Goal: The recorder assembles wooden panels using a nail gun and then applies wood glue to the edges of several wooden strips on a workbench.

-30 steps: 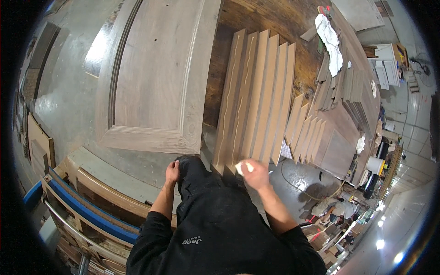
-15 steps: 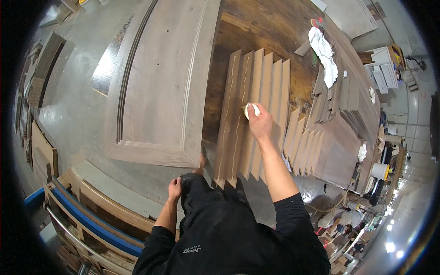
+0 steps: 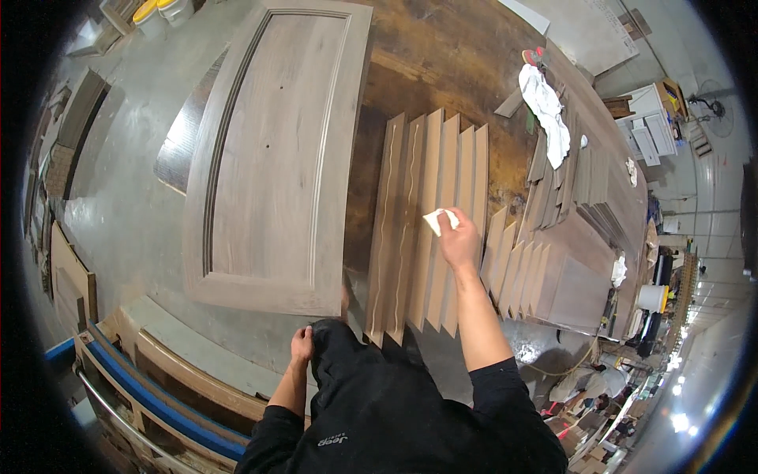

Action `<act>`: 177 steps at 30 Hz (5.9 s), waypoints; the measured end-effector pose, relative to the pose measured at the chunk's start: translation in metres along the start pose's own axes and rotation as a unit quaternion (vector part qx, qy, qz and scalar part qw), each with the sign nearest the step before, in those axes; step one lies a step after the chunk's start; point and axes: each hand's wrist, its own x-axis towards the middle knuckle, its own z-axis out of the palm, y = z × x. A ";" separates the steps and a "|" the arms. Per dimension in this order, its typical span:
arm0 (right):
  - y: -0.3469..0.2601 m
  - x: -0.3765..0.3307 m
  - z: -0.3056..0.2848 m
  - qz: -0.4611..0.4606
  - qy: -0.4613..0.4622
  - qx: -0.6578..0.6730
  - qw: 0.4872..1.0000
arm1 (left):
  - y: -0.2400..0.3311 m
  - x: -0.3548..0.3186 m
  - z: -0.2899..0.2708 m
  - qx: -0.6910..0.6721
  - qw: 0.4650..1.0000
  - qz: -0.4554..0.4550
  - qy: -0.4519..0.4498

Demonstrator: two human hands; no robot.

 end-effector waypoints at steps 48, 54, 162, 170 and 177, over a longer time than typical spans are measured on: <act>-0.007 0.029 0.007 -0.059 0.056 -0.146 0.986 | -0.031 0.010 0.005 -0.043 0.999 0.001 -0.005; 0.002 -0.030 -0.014 -0.012 0.029 -0.163 0.986 | -0.021 0.015 0.004 -0.027 1.000 0.010 -0.007; 0.038 -0.187 -0.093 0.021 -0.019 -0.167 0.986 | 0.006 0.023 0.001 0.062 0.996 0.064 -0.031; 0.015 -0.034 -0.093 0.066 0.085 0.025 0.994 | 0.018 0.021 -0.001 0.073 0.995 0.055 -0.047; 0.011 0.111 -0.062 0.025 0.068 -0.041 0.997 | -0.030 0.033 -0.007 0.005 0.998 0.058 -0.022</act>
